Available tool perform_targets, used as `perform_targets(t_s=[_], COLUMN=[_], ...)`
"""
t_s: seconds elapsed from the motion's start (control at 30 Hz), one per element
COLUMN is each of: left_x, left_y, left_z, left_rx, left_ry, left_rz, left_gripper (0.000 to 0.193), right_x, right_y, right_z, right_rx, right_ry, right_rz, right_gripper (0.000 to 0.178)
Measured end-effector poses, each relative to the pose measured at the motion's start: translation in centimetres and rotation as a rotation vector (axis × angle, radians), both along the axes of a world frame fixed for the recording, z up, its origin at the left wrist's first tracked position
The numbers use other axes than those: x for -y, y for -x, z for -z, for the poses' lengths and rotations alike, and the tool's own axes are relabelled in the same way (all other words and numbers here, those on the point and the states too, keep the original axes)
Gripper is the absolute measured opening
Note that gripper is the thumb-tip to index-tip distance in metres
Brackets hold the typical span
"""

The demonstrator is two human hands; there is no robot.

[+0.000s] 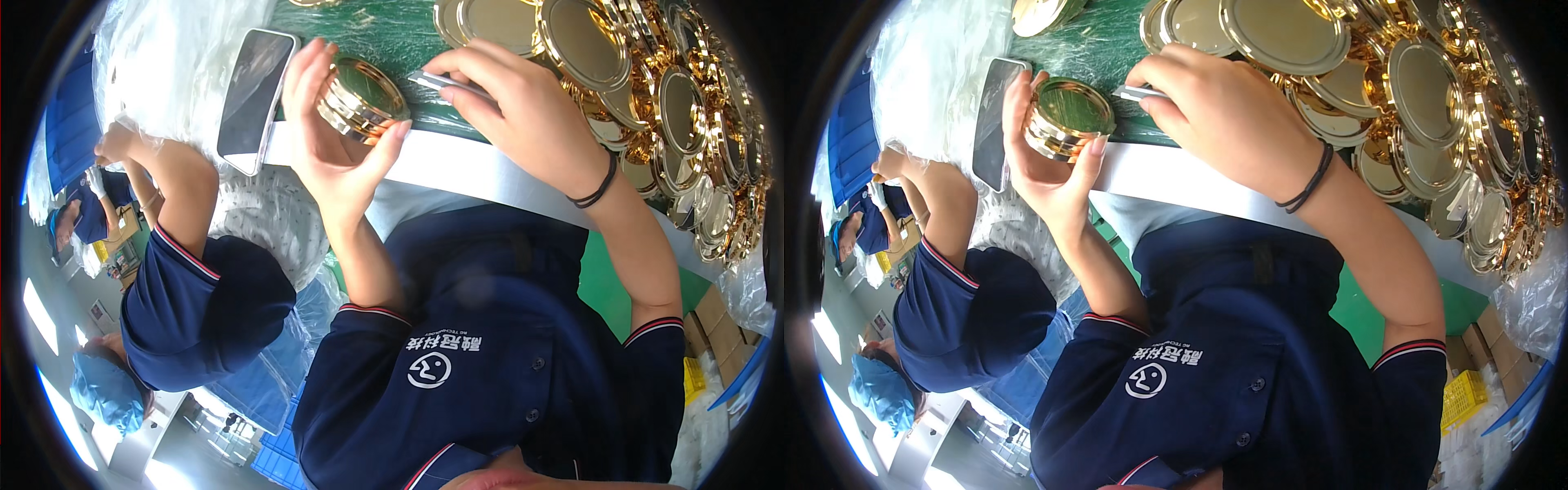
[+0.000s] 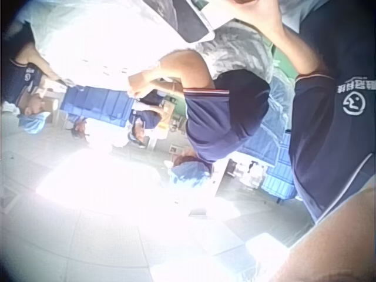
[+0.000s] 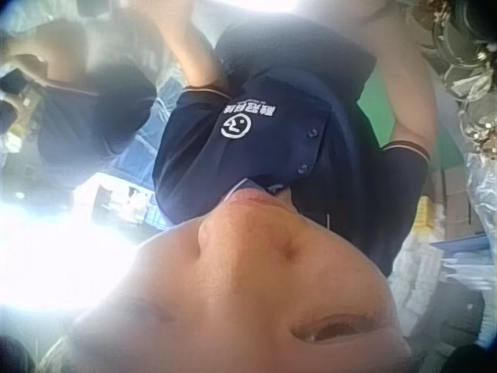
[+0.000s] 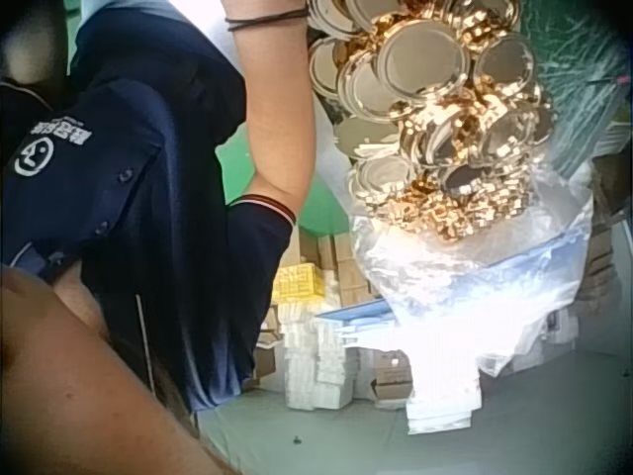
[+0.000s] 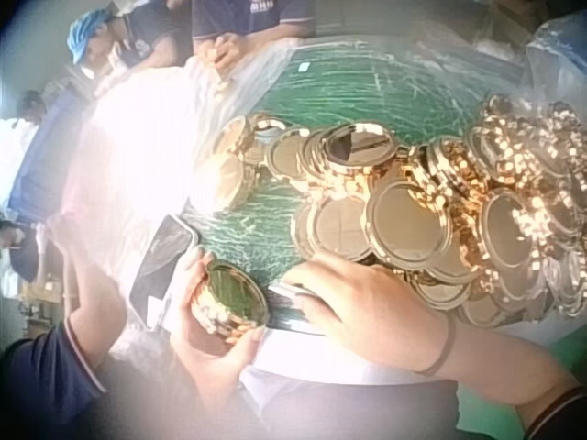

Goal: The worker is cleaning and assembling small circular plastic/metal components for cosmetic products.

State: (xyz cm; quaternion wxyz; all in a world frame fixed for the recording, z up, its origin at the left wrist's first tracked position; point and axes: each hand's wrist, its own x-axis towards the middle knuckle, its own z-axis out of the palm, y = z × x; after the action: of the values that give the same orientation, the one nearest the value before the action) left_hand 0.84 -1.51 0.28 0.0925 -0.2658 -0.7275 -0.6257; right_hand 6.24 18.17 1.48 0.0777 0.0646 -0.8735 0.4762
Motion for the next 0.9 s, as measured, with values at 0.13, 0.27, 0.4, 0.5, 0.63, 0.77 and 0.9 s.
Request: perform_targets(t_s=[0.13,0.27,0.4,0.5,0.63,0.77,0.9], left_x=[0.0,0.3,1.1,1.8,0.7,0.9,0.9], left_y=[0.5,0.7,1.3,1.5,0.2,1.0,1.1], left_z=[0.0,0.1,0.5,0.9,-0.8,-0.6,-0.3], left_rx=[0.007,-0.011,0.089,0.054,0.202,0.053,0.079], left_ry=[0.015,0.042,-0.125,-0.075,-0.132,-0.026,-0.030], left_rz=[0.150,0.238,0.401,0.331,0.184,0.236,0.312], left_gripper=[0.072,0.073,0.069,0.065,0.065,0.071,0.074], right_x=[-0.1,0.0,0.0,0.0,0.2,0.3,0.5], right_y=[0.1,0.1,0.1,0.1,0.2,0.4,0.5], right_z=[0.0,0.0,-0.1,-0.1,-0.1,-0.2,-0.5], right_rx=[0.007,0.008,0.003,0.005,0.004,0.005,-0.013], right_ry=[-0.004,0.000,-0.015,-0.007,-0.008,-0.020,-0.044], right_rz=[0.002,-0.004,0.002,-0.009,-0.005,-0.008,-0.008], right_gripper=[0.018,0.017,0.017,0.017,0.017,0.017,0.016])
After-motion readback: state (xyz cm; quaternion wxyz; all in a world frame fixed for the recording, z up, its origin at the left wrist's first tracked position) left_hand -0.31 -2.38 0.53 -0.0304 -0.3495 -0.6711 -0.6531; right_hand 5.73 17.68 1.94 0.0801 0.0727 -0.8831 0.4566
